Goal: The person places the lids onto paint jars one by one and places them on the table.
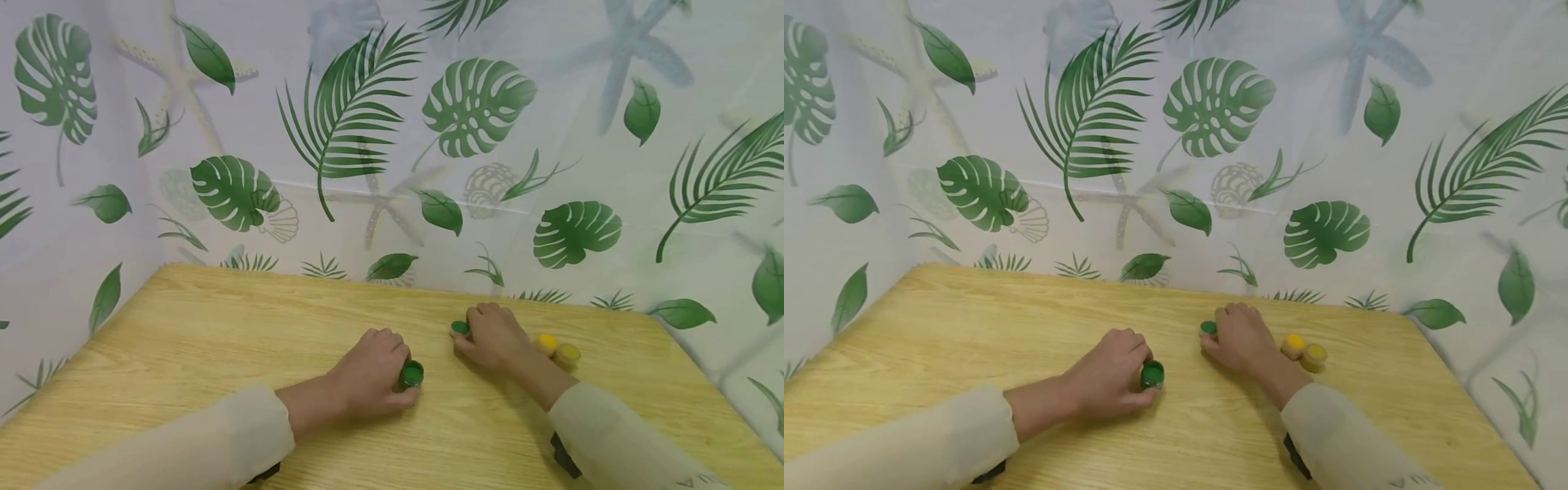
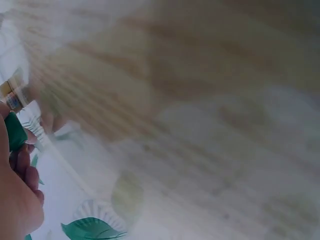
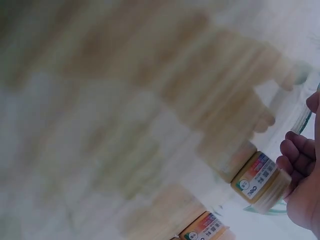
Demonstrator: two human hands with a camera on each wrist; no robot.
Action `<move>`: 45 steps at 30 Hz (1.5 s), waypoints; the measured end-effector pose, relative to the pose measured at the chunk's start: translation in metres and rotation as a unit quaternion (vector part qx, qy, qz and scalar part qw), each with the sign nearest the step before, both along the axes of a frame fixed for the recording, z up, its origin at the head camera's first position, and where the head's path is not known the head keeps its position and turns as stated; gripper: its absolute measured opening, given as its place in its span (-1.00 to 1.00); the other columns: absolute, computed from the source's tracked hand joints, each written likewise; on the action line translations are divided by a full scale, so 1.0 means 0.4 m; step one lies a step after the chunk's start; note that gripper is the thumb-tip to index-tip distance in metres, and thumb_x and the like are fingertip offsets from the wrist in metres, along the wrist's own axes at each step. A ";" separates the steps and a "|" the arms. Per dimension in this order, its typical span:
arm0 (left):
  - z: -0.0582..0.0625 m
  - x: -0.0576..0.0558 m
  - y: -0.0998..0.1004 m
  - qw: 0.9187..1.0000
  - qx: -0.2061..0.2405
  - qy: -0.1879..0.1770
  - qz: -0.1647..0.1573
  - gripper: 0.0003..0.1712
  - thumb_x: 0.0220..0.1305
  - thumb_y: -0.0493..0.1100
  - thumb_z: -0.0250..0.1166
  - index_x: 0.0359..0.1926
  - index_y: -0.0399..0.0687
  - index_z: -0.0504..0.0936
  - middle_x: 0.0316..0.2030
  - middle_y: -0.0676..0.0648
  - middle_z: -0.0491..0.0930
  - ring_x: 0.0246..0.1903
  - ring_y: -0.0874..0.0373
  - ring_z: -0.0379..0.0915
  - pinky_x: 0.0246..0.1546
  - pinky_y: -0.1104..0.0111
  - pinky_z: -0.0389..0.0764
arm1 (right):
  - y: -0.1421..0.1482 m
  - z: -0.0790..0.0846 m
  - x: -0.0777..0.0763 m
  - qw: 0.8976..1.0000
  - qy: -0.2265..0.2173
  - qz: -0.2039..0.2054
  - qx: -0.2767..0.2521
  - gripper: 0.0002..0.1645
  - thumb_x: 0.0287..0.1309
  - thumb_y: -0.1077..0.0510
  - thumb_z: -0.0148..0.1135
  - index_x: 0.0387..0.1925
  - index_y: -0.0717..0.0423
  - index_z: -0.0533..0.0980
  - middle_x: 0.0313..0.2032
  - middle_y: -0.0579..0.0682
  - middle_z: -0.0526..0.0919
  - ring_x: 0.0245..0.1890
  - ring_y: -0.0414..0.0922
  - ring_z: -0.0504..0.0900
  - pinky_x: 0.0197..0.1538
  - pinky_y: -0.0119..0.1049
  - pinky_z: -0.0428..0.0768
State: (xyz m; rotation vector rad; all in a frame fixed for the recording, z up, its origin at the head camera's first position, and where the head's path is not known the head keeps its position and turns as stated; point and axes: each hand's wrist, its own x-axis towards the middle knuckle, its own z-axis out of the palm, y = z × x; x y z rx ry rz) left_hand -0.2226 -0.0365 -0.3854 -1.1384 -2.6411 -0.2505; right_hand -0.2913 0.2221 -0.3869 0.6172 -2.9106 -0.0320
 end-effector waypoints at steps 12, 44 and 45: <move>-0.016 -0.019 -0.012 0.999 -0.005 0.036 0.020 -0.55 0.19 0.24 0.25 -0.30 -0.05 0.58 -0.39 0.09 0.47 -0.33 0.19 0.31 -0.21 0.33 0.35 | -0.052 0.006 0.096 0.992 0.083 0.089 -0.035 -0.68 0.10 -0.08 0.25 -0.47 0.07 0.44 -0.46 -0.07 0.47 -0.37 -0.08 0.44 -0.17 -0.12 0.46; -0.002 -0.023 0.004 0.999 -0.018 0.028 -0.009 -0.65 0.21 0.21 0.24 -0.36 0.06 0.50 -0.42 0.15 0.38 -0.37 0.25 0.24 -0.26 0.40 0.26 | -0.137 -0.021 0.149 0.931 0.224 0.256 -0.130 -0.76 -0.11 -0.02 0.26 -0.43 0.02 0.49 -0.46 -0.17 0.45 -0.40 -0.22 0.39 -0.25 -0.30 0.44; -0.010 -0.017 0.005 0.999 -0.019 0.025 -0.009 -0.66 0.22 0.21 0.24 -0.37 0.07 0.50 -0.42 0.15 0.38 -0.38 0.25 0.23 -0.26 0.40 0.26 | -0.136 -0.030 0.156 0.933 0.222 0.253 -0.128 -0.76 -0.11 -0.03 0.26 -0.42 0.01 0.49 -0.45 -0.18 0.44 -0.40 -0.22 0.38 -0.26 -0.31 0.43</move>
